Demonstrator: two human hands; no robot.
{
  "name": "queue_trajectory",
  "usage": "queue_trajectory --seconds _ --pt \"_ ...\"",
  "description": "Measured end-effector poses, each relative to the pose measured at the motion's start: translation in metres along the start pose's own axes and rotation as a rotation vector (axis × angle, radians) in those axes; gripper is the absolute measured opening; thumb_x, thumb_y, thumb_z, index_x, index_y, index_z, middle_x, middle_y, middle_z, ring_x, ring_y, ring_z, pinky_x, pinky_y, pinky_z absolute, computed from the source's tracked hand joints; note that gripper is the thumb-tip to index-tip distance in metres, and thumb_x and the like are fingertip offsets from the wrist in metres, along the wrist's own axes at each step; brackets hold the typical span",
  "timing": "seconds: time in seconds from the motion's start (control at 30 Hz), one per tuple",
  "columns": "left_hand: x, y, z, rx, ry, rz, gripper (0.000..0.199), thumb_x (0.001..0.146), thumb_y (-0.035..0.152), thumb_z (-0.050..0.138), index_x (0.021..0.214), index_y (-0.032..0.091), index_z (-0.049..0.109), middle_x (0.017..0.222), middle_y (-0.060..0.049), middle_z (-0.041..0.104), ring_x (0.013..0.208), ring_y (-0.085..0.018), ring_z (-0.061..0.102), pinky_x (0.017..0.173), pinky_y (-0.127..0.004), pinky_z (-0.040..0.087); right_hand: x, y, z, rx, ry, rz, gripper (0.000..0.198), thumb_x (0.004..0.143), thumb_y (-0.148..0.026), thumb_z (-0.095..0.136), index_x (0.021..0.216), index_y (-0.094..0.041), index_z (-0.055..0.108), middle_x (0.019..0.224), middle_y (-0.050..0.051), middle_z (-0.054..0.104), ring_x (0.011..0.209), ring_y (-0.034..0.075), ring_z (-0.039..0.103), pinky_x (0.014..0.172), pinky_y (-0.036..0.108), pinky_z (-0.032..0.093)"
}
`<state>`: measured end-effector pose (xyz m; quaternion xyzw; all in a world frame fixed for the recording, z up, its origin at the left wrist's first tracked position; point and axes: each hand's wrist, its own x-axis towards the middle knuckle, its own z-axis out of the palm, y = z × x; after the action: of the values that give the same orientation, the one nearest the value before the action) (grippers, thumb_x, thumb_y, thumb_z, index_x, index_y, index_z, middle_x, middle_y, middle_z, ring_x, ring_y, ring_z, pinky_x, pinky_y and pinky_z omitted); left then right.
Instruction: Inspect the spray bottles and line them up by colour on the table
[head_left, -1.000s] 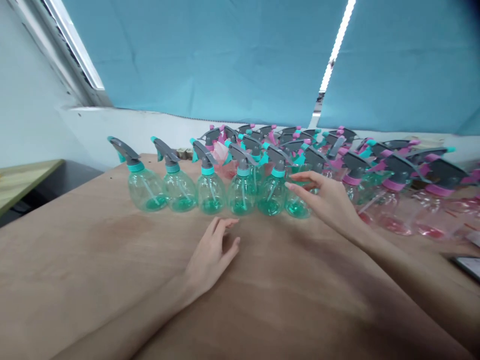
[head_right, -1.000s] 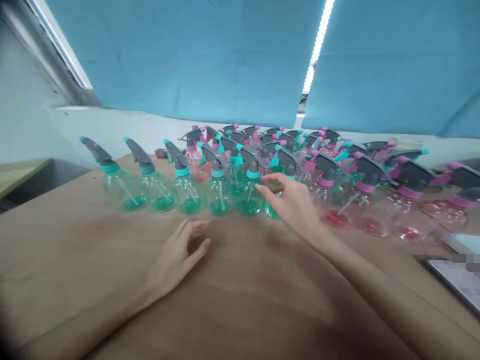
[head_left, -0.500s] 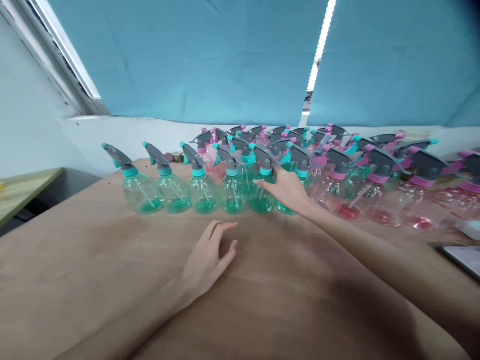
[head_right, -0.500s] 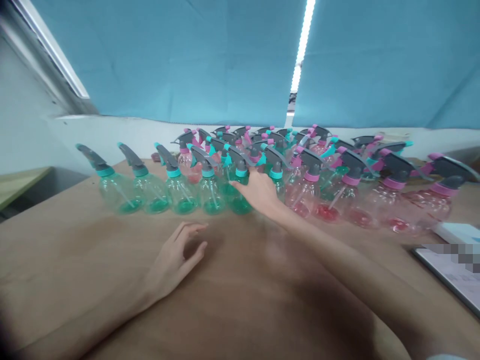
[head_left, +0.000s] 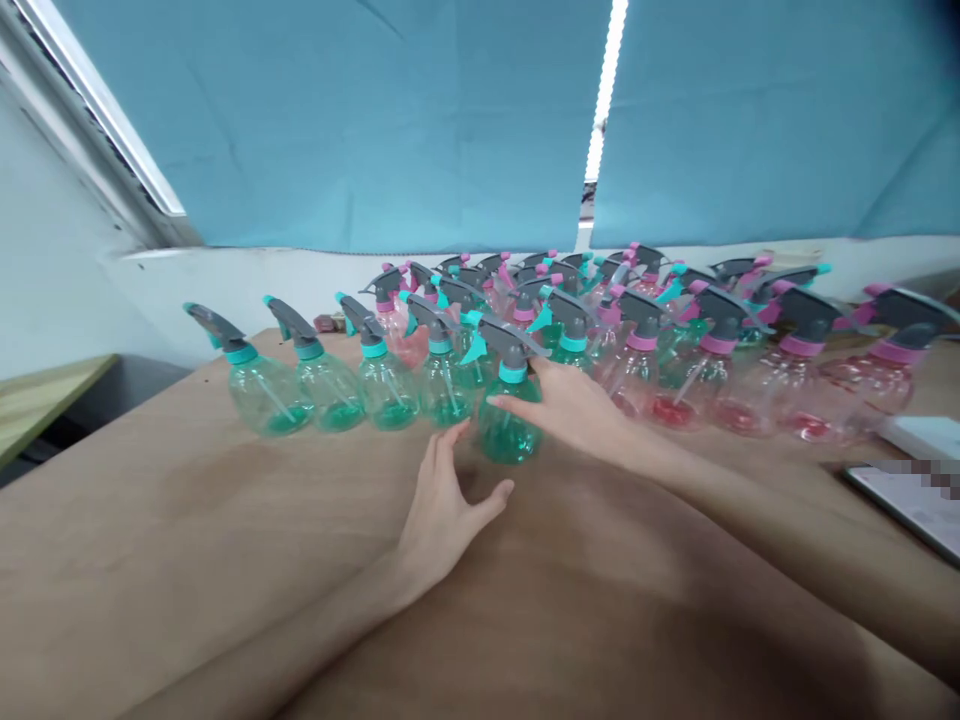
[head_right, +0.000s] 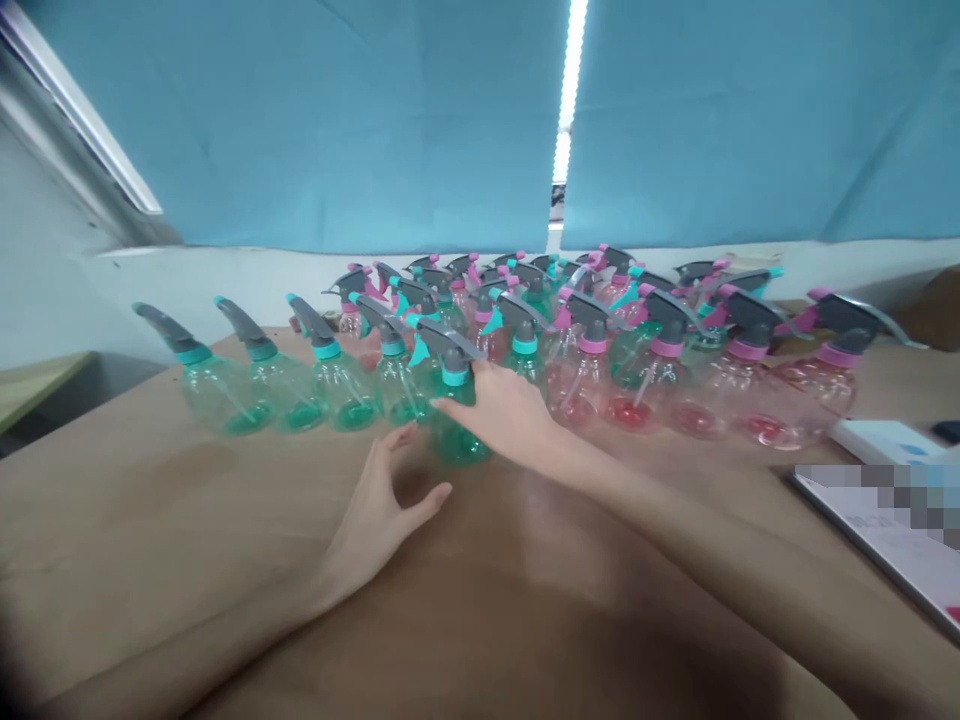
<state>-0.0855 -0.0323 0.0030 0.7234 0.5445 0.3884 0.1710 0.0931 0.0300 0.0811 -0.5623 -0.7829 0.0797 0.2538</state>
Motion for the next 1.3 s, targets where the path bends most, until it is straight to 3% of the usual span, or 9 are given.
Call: queue_trajectory --seconds 0.13,0.27,0.43,0.53,0.63,0.77,0.9,1.13,1.3 --pt "0.0 0.01 0.01 -0.077 -0.071 0.009 0.082 0.077 0.042 0.072 0.141 0.024 0.023 0.145 -0.013 0.035 0.134 -0.032 0.034 0.106 -0.052 0.031 -0.033 -0.002 -0.02 0.063 -0.087 -0.068 0.037 0.083 -0.057 0.052 0.086 -0.021 0.062 0.081 0.005 0.07 0.074 0.023 0.065 0.058 0.032 0.04" --pt "-0.004 0.029 0.024 -0.139 -0.176 0.119 0.085 0.073 0.043 0.075 0.14 0.024 0.027 0.142 -0.013 0.042 0.13 -0.035 0.039 0.103 -0.055 0.034 -0.061 0.007 -0.044 0.132 -0.1 -0.112 0.036 0.077 -0.06 0.059 0.078 -0.024 0.065 0.069 -0.001 0.066 0.059 0.017 0.059 0.051 0.029 0.036" --pt "-0.002 0.051 0.04 -0.235 -0.338 0.159 0.085 0.068 0.038 0.081 0.138 0.029 0.033 0.137 -0.009 0.048 0.124 -0.034 0.047 0.099 -0.052 0.041 -0.076 0.041 -0.069 0.392 -0.274 -0.144 0.03 0.077 -0.053 0.065 0.082 -0.023 0.064 0.088 0.001 0.067 0.081 0.018 0.062 0.068 0.031 0.047" --pt "0.007 0.061 0.049 -0.298 -0.445 0.18 0.086 0.067 0.037 0.082 0.139 0.027 0.034 0.138 -0.009 0.048 0.124 -0.034 0.049 0.099 -0.05 0.041 -0.077 0.062 -0.072 0.546 -0.387 -0.108 0.043 0.069 -0.052 0.072 0.099 -0.022 0.059 0.099 0.002 0.063 0.091 0.02 0.059 0.077 0.033 0.05" --pt "0.016 0.074 0.058 -0.303 -0.524 0.233 0.086 0.068 0.037 0.082 0.139 0.025 0.035 0.138 -0.009 0.049 0.125 -0.034 0.047 0.101 -0.05 0.04 -0.081 0.071 -0.069 0.744 -0.292 -0.067 0.054 0.069 -0.05 0.072 0.113 -0.025 0.053 0.098 0.002 0.062 0.084 0.019 0.06 0.069 0.031 0.051" --pt "0.024 0.09 0.069 -0.316 -0.592 0.303 0.086 0.067 0.034 0.082 0.139 0.026 0.035 0.141 -0.008 0.046 0.129 -0.034 0.043 0.104 -0.05 0.038 -0.088 0.069 -0.067 0.823 -0.079 -0.079 0.034 0.076 -0.045 0.067 0.103 -0.026 0.058 0.084 -0.001 0.062 0.072 0.017 0.058 0.065 0.031 0.048" --pt "0.031 0.095 0.076 -0.325 -0.635 0.318 0.084 0.068 0.036 0.081 0.139 0.027 0.036 0.14 -0.007 0.047 0.13 -0.036 0.041 0.103 -0.054 0.038 -0.087 0.071 -0.069 0.858 -0.042 -0.066 0.027 0.077 -0.043 0.067 0.098 -0.027 0.061 0.084 -0.001 0.061 0.072 0.017 0.058 0.062 0.029 0.047" --pt "0.045 0.083 0.077 -0.225 -0.607 0.347 0.087 0.069 0.04 0.08 0.141 0.03 0.032 0.139 -0.007 0.048 0.128 -0.035 0.045 0.101 -0.051 0.041 -0.069 0.076 -0.061 0.809 0.003 -0.058 0.02 0.081 -0.04 0.063 0.091 -0.024 0.059 0.069 -0.004 0.053 0.06 0.012 0.049 0.06 0.028 0.043" --pt "0.046 0.06 0.067 0.016 -0.57 0.384 0.092 0.071 0.052 0.077 0.144 0.025 0.028 0.143 -0.012 0.043 0.131 -0.037 0.04 0.104 -0.056 0.034 -0.055 0.076 -0.051 0.827 0.053 -0.112 0.019 0.084 -0.043 0.058 0.086 -0.023 0.057 0.066 -0.005 0.049 0.057 0.011 0.045 0.058 0.027 0.041"
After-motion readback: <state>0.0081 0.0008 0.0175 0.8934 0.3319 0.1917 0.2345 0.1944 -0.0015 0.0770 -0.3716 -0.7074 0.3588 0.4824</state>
